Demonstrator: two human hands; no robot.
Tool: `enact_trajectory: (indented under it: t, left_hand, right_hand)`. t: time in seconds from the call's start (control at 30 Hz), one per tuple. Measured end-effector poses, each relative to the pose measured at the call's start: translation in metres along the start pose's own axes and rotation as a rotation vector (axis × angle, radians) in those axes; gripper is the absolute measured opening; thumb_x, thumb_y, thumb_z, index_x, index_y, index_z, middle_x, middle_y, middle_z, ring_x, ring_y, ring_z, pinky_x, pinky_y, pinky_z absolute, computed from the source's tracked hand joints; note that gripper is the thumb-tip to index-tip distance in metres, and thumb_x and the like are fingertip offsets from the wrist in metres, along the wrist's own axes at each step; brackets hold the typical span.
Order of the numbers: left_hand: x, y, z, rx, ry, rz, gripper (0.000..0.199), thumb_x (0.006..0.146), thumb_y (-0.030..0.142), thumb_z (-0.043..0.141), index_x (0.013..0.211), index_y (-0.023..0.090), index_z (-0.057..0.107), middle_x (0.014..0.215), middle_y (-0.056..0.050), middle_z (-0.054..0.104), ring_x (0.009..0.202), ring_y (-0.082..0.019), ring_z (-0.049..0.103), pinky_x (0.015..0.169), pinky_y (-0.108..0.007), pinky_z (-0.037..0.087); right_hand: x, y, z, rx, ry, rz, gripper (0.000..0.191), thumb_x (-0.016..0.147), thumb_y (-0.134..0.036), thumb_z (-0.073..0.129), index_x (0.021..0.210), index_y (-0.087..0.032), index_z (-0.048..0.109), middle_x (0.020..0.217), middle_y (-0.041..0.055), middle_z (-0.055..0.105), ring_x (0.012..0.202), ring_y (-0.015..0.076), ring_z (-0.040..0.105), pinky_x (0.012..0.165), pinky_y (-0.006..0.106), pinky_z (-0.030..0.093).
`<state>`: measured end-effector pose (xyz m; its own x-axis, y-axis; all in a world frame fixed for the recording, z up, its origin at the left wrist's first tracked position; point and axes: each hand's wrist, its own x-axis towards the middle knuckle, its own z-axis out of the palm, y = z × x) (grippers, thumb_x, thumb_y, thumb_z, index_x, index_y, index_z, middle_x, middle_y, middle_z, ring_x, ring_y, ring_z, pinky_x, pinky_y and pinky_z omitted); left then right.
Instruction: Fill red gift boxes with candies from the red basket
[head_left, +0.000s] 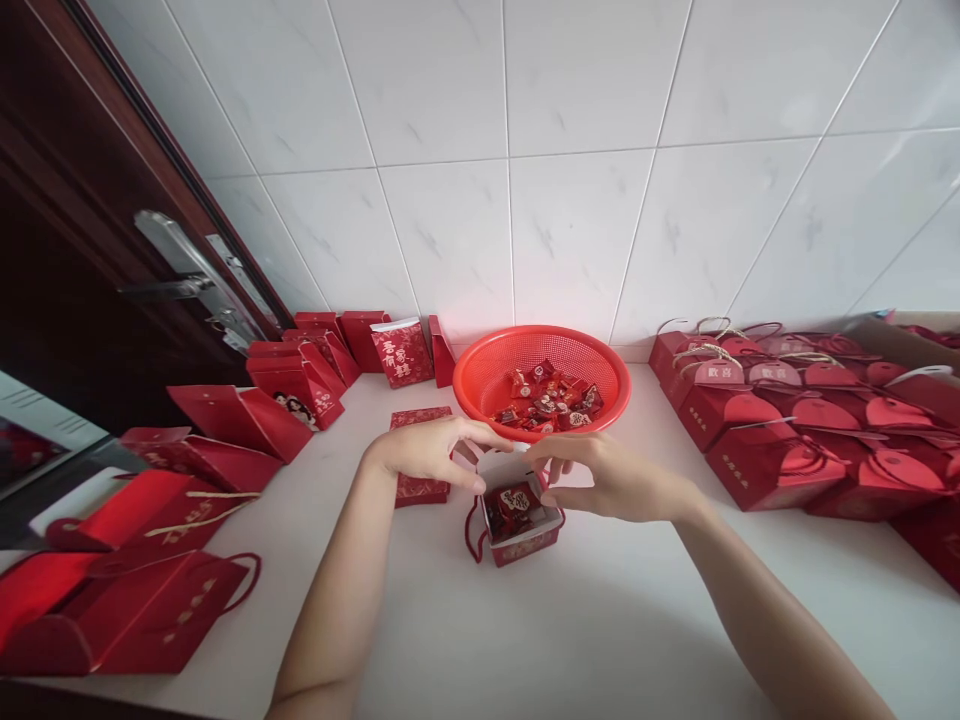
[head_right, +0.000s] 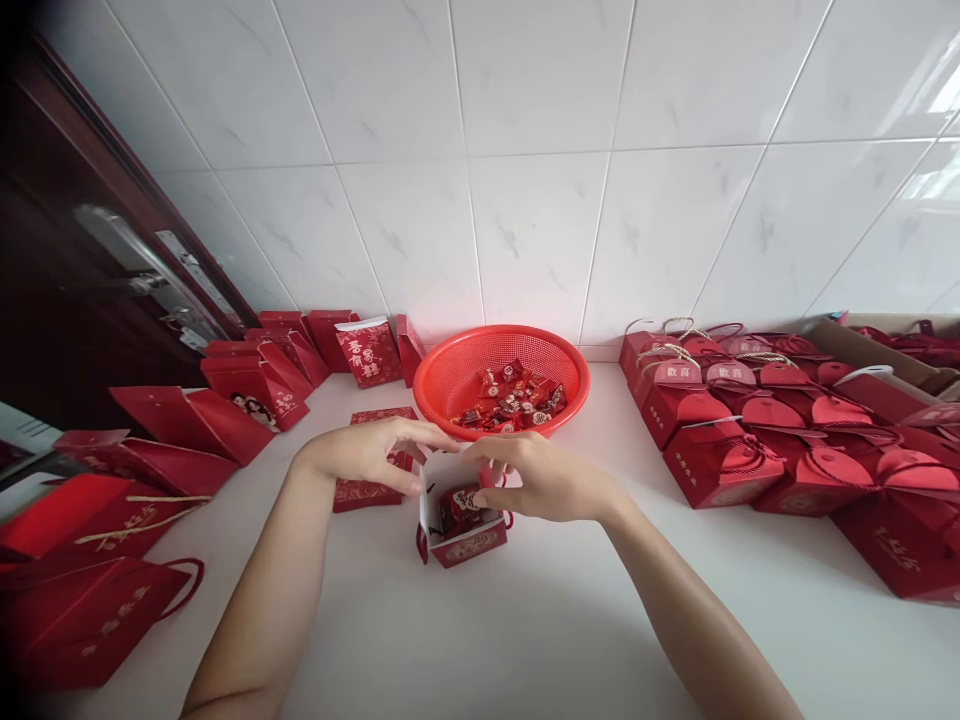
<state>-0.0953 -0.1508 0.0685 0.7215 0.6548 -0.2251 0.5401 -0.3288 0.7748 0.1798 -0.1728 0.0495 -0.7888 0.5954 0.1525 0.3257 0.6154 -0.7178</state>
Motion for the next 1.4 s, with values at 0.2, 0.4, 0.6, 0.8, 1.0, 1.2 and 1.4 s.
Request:
enact_trajectory:
  t: [0.2, 0.4, 0.6, 0.8, 1.0, 1.2, 1.4]
  left_hand:
    - [0.014, 0.013, 0.017, 0.096, 0.074, -0.151, 0.066, 0.078, 0.030, 0.074, 0.141, 0.029, 0.055, 0.127, -0.005, 0.068, 0.109, -0.023, 0.064, 0.087, -0.030, 0.050]
    - [0.026, 0.016, 0.031, 0.301, 0.084, -0.207, 0.043, 0.076, 0.033, 0.075, 0.117, 0.023, 0.066, 0.124, -0.006, 0.063, 0.111, -0.025, 0.059, 0.084, -0.031, 0.046]
    - [0.026, 0.023, 0.040, 0.374, 0.096, -0.242, 0.019, 0.076, 0.030, 0.072, 0.090, 0.022, 0.063, 0.109, -0.004, 0.061, 0.102, -0.024, 0.058, 0.075, -0.029, 0.044]
    - [0.029, 0.025, 0.045, 0.374, -0.008, -0.266, 0.021, 0.075, 0.033, 0.076, 0.092, 0.023, 0.067, 0.108, -0.003, 0.062, 0.107, -0.024, 0.058, 0.078, -0.029, 0.044]
    - [0.025, 0.032, 0.044, 0.343, -0.025, -0.229, 0.047, 0.082, 0.067, 0.062, 0.099, 0.024, 0.073, 0.116, -0.005, 0.065, 0.114, -0.028, 0.057, 0.084, -0.030, 0.045]
    - [0.021, 0.033, 0.043, 0.374, -0.084, -0.214, 0.067, 0.064, 0.067, 0.078, 0.115, 0.024, 0.072, 0.127, -0.007, 0.065, 0.119, -0.032, 0.057, 0.086, -0.031, 0.047]
    - [0.018, 0.037, 0.042, 0.365, -0.106, -0.226, 0.077, 0.060, 0.070, 0.079, 0.123, 0.026, 0.070, 0.143, -0.008, 0.059, 0.131, -0.036, 0.052, 0.094, -0.034, 0.048]
  right_hand:
    - [0.002, 0.004, 0.002, -0.011, -0.212, 0.036, 0.032, 0.091, -0.030, 0.063, 0.122, -0.023, 0.062, 0.108, 0.0061, 0.071, 0.093, 0.0200, 0.066, 0.078, 0.032, 0.051]
    - [0.001, 0.000, -0.003, -0.016, -0.232, 0.076, 0.021, 0.091, -0.028, 0.061, 0.111, -0.022, 0.067, 0.104, 0.0049, 0.073, 0.088, 0.0189, 0.066, 0.074, 0.030, 0.049]
    - [-0.005, 0.014, -0.003, -0.211, -0.135, 0.185, 0.018, 0.090, -0.029, 0.057, 0.101, -0.022, 0.070, 0.106, 0.0083, 0.073, 0.095, 0.0243, 0.066, 0.075, 0.033, 0.050]
    - [0.002, 0.030, 0.012, -0.408, -0.245, 0.364, 0.037, 0.086, -0.026, 0.062, 0.123, -0.022, 0.061, 0.104, 0.0107, 0.072, 0.091, 0.0290, 0.068, 0.070, 0.034, 0.048]
    - [0.018, 0.038, 0.019, -0.362, -0.302, 0.306, 0.017, 0.087, -0.020, 0.060, 0.103, -0.018, 0.066, 0.103, 0.0096, 0.070, 0.088, 0.0242, 0.066, 0.067, 0.029, 0.044]
    - [0.020, 0.045, 0.018, -0.333, -0.296, 0.277, 0.015, 0.085, -0.010, 0.056, 0.073, -0.017, 0.062, 0.077, 0.0048, 0.066, 0.066, 0.0157, 0.056, 0.056, 0.025, 0.036]
    - [0.008, 0.028, -0.001, -0.350, -0.317, 0.319, 0.017, 0.083, -0.013, 0.055, 0.068, -0.017, 0.062, 0.073, 0.0042, 0.064, 0.062, 0.0145, 0.052, 0.054, 0.025, 0.034]
